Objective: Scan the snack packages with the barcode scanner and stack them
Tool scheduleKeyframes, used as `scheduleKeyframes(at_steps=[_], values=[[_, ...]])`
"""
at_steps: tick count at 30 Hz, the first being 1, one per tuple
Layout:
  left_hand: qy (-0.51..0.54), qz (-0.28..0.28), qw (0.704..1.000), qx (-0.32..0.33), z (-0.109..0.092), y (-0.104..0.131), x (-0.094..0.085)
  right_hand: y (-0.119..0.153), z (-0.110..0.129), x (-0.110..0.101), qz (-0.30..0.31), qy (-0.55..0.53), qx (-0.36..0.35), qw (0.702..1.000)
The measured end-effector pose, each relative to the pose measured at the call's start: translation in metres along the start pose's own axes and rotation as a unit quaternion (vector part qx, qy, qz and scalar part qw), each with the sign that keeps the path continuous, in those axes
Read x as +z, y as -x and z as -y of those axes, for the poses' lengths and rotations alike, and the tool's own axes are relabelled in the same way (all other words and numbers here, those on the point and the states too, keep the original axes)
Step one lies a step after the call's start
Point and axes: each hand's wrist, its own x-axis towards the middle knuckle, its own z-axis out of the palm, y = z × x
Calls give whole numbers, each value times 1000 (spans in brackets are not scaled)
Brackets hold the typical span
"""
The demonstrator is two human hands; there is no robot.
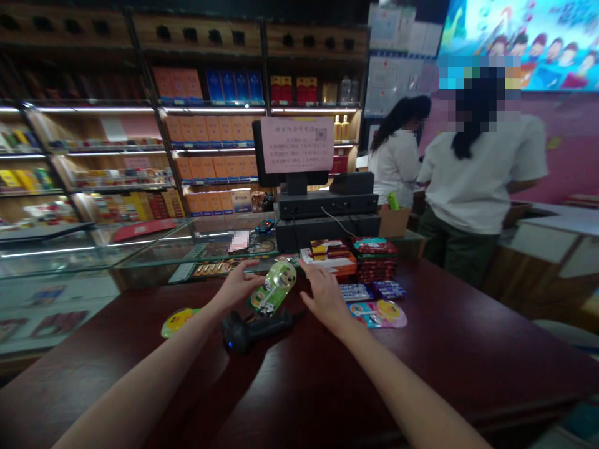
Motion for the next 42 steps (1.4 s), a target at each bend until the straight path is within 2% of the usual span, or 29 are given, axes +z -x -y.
scheduleKeyframes(at_steps=[6,11,15,20,25,27,28,30,32,36,42], values=[[-5,85,996,-6,-6,-5,21,-4,-22,-36,71,73,-96,990],[6,138,990,-2,-5,-15,47,-1,-31,-51,118,84,-133,980],[40,186,982,-4,-2,-19,71,8,-39,-60,125,76,-133,980],[33,186,982,9,-1,-22,99,21,-50,-77,113,77,-122,983],[-61,203,973,96,-10,-18,127,33,-65,-95,115,98,-92,984],[-145,189,957,166,-13,-13,136,37,-73,-101,112,107,-84,984],[-210,174,939,207,-14,-9,140,40,-77,-104,110,110,-81,984],[-326,142,890,286,-15,-1,147,44,-83,-109,106,114,-75,985],[-404,126,841,338,-14,5,154,48,-89,-113,103,119,-65,985],[-470,105,788,384,-9,13,167,57,-100,-120,102,128,-52,985],[-509,99,754,402,-6,21,186,71,-114,-129,98,155,-39,982]])
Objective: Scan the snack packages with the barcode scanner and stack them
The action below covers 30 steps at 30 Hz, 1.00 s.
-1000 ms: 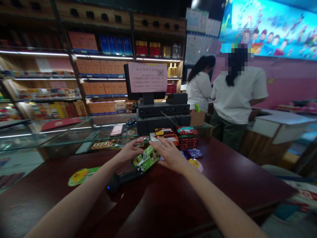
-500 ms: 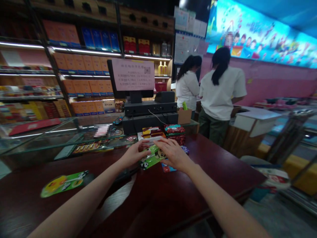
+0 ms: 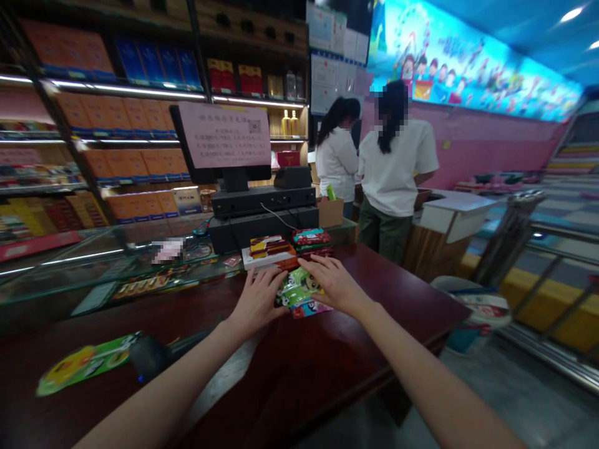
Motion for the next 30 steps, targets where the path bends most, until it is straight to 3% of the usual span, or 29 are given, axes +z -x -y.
scheduleKeyframes(at_steps=[10,19,30], values=[[2,33,999,-3,-21,-10,13,21,-18,1,14,10,20,1000],[68,107,991,-50,-24,-23,34,28,-45,14,114,-76,118,984],[107,162,978,-80,-21,-27,42,26,-44,15,175,-119,158,965]])
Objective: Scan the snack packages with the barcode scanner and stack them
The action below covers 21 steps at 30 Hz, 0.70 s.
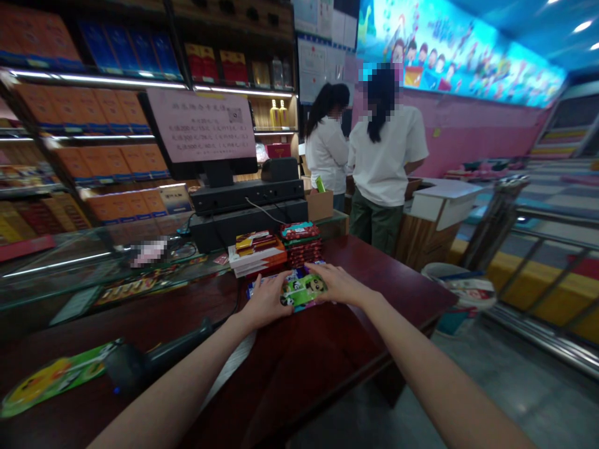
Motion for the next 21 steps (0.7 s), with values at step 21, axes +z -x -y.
scheduleKeyframes(at_steps=[21], values=[[10,0,1000,6,-1,2,5,2,-10,7,6,-19,7,1000]])
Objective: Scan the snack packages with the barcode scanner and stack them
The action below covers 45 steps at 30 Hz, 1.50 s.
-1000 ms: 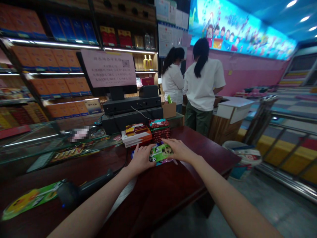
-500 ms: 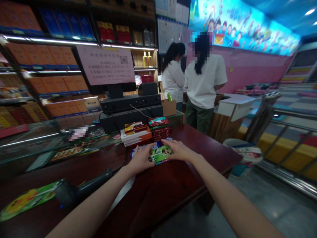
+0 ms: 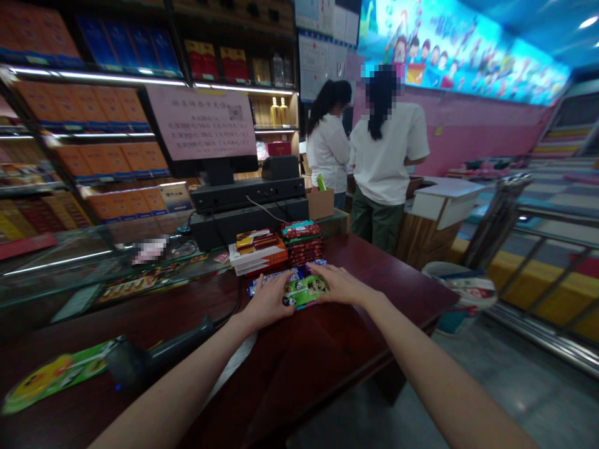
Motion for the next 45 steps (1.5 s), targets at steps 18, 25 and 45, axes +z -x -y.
scheduleKeyframes(at_steps=[18,25,45], values=[[24,2,1000,2,0,7,-4,1,4,-2,3,3,12,1000],[39,-9,999,3,3,15,-21,1,16,-19,-39,-9,-20,999],[-40,-75,993,-86,91,90,-89,-67,116,16,-36,-17,-159,987]])
